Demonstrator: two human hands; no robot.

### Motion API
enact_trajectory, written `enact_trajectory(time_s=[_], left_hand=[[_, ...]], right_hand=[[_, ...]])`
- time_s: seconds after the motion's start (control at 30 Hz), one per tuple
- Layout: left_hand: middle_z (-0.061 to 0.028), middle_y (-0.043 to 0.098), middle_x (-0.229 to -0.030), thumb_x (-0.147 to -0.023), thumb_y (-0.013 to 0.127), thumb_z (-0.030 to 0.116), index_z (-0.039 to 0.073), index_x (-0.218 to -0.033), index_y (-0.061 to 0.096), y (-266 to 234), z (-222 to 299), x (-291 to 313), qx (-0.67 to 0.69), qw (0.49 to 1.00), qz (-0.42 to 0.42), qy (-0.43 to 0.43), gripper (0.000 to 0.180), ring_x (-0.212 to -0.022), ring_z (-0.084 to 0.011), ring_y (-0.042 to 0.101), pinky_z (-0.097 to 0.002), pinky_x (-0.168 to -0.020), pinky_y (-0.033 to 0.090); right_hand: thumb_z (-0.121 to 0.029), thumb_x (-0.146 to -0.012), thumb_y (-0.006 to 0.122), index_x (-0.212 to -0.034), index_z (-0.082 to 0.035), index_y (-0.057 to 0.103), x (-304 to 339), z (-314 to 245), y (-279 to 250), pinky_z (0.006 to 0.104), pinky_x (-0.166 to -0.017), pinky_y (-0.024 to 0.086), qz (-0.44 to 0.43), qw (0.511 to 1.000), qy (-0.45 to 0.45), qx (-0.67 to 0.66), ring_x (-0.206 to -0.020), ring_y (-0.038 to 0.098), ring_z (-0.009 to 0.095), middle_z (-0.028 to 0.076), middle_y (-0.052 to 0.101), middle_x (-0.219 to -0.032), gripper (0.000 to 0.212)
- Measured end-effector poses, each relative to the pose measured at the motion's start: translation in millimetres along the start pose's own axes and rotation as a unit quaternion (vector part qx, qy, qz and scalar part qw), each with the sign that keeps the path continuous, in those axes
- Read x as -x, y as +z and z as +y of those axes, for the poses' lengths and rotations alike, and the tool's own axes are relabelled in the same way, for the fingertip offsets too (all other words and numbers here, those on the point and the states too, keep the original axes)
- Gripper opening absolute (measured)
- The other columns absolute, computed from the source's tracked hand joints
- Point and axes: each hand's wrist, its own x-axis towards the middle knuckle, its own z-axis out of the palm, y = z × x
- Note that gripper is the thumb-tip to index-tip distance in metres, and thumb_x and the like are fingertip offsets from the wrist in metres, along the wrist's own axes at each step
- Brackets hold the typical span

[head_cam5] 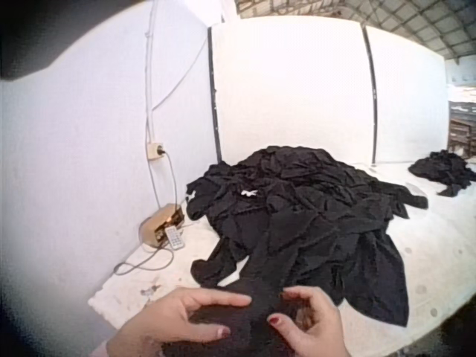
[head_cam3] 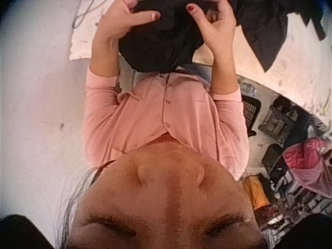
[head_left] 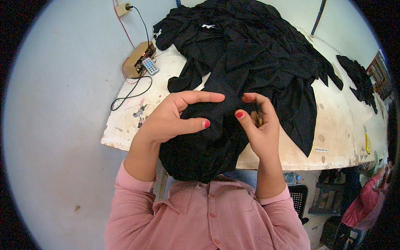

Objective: The person uses scissors to cut tags and threads from a black garment laid on a table. They repeatedly lift and reposition the fabric to access different tag locations, then trim the removed pieces.

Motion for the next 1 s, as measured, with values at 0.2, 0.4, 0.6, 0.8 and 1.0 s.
enact_trajectory(time_s=[0.2, 0.4, 0.6, 0.8, 1.0], left_hand=[[-0.0117, 0.061, -0.119, -0.068, 0.073, 0.013, -0.004, -0.123, 0.056, 2, -3, 0, 0.034, 0.999, 0.012, -0.017, 0.06, -0.108, -0.0178, 0.058, -0.0294, -0.097, 0.043], [-0.0081, 0.058, -0.124, -0.068, 0.051, -0.007, 0.0, -0.129, 0.054, -9, -14, 0, -0.005, 0.999, -0.021, 0.023, 0.061, -0.114, -0.0146, 0.053, -0.028, -0.102, 0.037], [-0.0117, 0.052, -0.133, -0.064, 0.074, 0.008, -0.005, -0.135, 0.044, -5, -11, 1, 0.054, 0.998, 0.007, -0.011, 0.078, -0.121, -0.0187, 0.05, -0.0298, -0.106, 0.033], [-0.0129, 0.045, -0.139, -0.062, 0.077, 0.008, -0.006, -0.139, 0.037, -4, -12, 4, 0.076, 0.997, -0.019, -0.011, 0.087, -0.127, -0.0194, 0.043, -0.0309, -0.108, 0.03], [-0.0073, 0.047, -0.137, -0.07, 0.06, -0.013, 0.001, -0.143, 0.034, -5, -12, 4, 0.043, 0.998, -0.054, 0.011, 0.079, -0.12, -0.011, 0.046, -0.0252, -0.102, 0.036]], right_hand=[[-0.028, -0.081, 0.075, -0.104, -0.003, 0.062, -5, 9, -5, 0.0228, -0.059, 0.042, -0.083, 0.945, 0.213, -0.233, -0.067, 0.055, 0.009, 0.0, 0.06, -0.078, 0.037], [-0.022, -0.08, 0.076, -0.094, -0.008, 0.063, 0, 9, -2, 0.0191, -0.046, 0.03, -0.062, 0.926, 0.225, -0.298, -0.053, 0.042, 0.002, -0.008, 0.052, -0.066, 0.022], [-0.007, -0.082, 0.069, -0.092, -0.001, 0.063, -4, 13, 11, 0.0231, -0.067, 0.043, 0.096, 0.992, 0.043, -0.068, -0.074, 0.053, 0.01, 0.003, 0.057, -0.081, 0.013], [0.003, -0.073, 0.071, -0.087, -0.004, 0.066, 6, -7, 8, 0.0263, -0.06, 0.045, 0.008, 0.983, -0.183, 0.006, -0.068, 0.057, 0.016, 0.008, 0.059, -0.08, 0.016], [-0.006, -0.066, 0.081, -0.09, -0.004, 0.066, 12, -23, 19, 0.0275, -0.059, 0.047, 0.007, 0.986, -0.168, 0.005, -0.066, 0.057, 0.019, 0.008, 0.059, -0.081, 0.028]])
